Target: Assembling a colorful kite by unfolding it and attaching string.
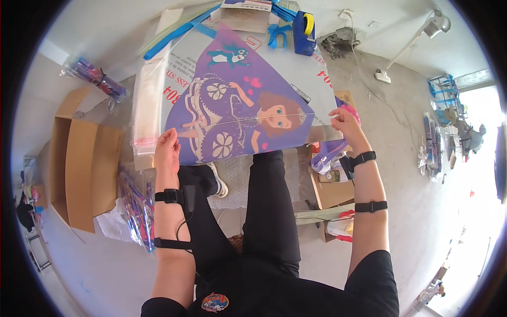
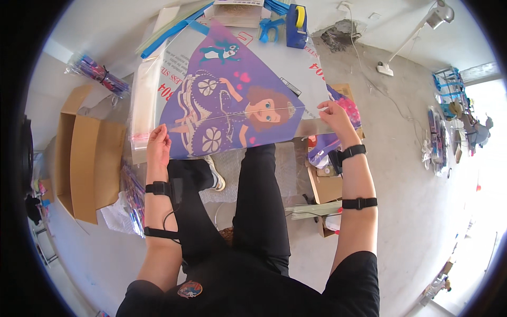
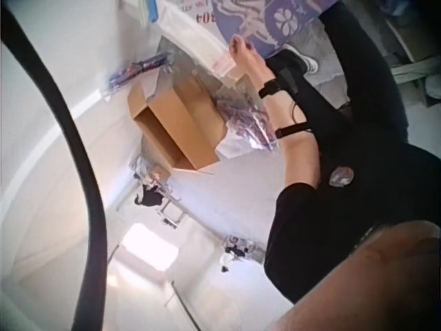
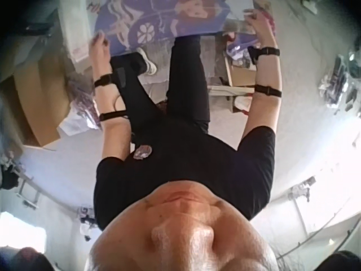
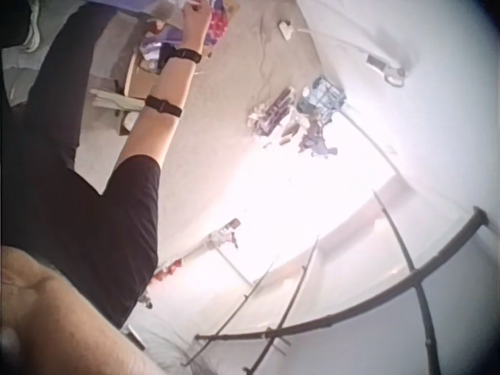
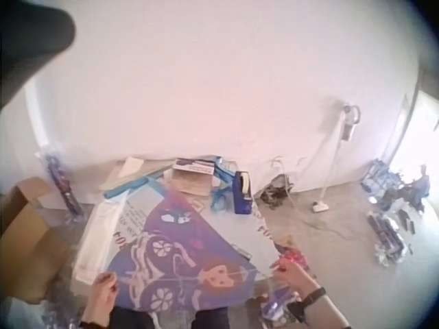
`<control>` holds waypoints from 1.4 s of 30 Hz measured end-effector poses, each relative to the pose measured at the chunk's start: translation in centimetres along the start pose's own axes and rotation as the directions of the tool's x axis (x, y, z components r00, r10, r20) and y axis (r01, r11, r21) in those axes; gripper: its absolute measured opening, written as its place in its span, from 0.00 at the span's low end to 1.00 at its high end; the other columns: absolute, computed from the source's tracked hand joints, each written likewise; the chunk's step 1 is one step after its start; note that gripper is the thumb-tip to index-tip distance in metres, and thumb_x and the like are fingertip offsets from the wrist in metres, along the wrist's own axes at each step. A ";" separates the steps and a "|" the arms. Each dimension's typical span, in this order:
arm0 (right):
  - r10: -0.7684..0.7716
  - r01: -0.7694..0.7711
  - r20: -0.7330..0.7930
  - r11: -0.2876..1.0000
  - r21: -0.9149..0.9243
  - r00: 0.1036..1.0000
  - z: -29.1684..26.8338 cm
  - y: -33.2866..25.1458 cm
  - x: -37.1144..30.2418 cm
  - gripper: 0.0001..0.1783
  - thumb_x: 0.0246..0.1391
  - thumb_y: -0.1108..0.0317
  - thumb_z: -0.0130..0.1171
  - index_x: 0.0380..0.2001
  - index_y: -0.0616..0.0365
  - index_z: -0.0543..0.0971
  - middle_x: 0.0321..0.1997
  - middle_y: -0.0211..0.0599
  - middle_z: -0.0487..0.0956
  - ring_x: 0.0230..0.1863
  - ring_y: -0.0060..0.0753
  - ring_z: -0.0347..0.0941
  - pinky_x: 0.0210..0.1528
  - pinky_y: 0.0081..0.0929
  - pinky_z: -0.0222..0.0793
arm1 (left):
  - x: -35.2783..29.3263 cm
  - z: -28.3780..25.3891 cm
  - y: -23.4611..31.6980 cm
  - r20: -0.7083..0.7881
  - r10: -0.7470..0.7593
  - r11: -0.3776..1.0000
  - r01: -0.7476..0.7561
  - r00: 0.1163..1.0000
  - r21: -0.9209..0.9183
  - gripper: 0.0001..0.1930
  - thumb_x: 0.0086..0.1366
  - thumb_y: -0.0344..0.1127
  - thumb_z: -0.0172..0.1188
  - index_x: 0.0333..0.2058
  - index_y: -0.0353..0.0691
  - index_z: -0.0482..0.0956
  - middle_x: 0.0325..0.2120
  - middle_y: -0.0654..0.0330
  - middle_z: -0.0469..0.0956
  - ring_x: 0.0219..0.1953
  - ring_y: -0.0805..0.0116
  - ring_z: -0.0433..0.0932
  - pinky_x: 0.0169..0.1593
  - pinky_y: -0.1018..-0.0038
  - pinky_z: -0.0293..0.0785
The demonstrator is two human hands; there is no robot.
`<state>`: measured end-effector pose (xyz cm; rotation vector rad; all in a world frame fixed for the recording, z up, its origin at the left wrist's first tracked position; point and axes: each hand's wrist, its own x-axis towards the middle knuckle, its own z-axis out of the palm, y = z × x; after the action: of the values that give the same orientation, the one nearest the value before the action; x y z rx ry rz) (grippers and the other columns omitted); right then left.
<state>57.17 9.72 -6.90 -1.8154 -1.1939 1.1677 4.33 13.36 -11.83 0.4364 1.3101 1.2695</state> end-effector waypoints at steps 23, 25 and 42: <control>0.087 -0.088 -0.068 0.996 -0.014 0.994 1.6 4.2 6.3 0.04 0.55 0.68 0.56 0.30 0.56 0.76 0.26 0.22 0.73 0.28 0.15 0.68 0.31 0.15 0.61 | 2.1 1.9 -2.9 -0.180 0.095 0.949 -0.034 0.979 0.315 0.07 0.59 0.36 0.65 0.35 0.44 0.80 0.28 0.72 0.76 0.29 0.83 0.70 0.33 0.83 0.63; 0.077 -0.079 -0.135 0.997 -0.009 0.988 1.6 4.9 6.8 0.05 0.51 0.71 0.60 0.31 0.60 0.76 0.25 0.26 0.76 0.26 0.18 0.70 0.28 0.18 0.65 | 2.4 2.1 -3.0 -0.202 0.108 0.939 -0.033 0.973 0.343 0.07 0.59 0.36 0.65 0.35 0.44 0.80 0.28 0.72 0.76 0.29 0.84 0.70 0.32 0.83 0.63; 0.034 -0.047 -0.191 0.997 -0.065 0.981 1.9 7.4 8.3 0.11 0.46 0.76 0.58 0.35 0.63 0.74 0.26 0.33 0.76 0.25 0.22 0.71 0.27 0.20 0.68 | 4.3 0.7 -4.5 -0.036 0.434 0.677 -0.299 0.900 0.672 0.08 0.58 0.34 0.64 0.34 0.36 0.82 0.27 0.60 0.81 0.31 0.73 0.79 0.38 0.77 0.73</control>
<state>59.45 14.82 -16.68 -1.9631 -1.1042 0.9609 5.95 15.78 -17.38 1.1548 1.9076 1.1581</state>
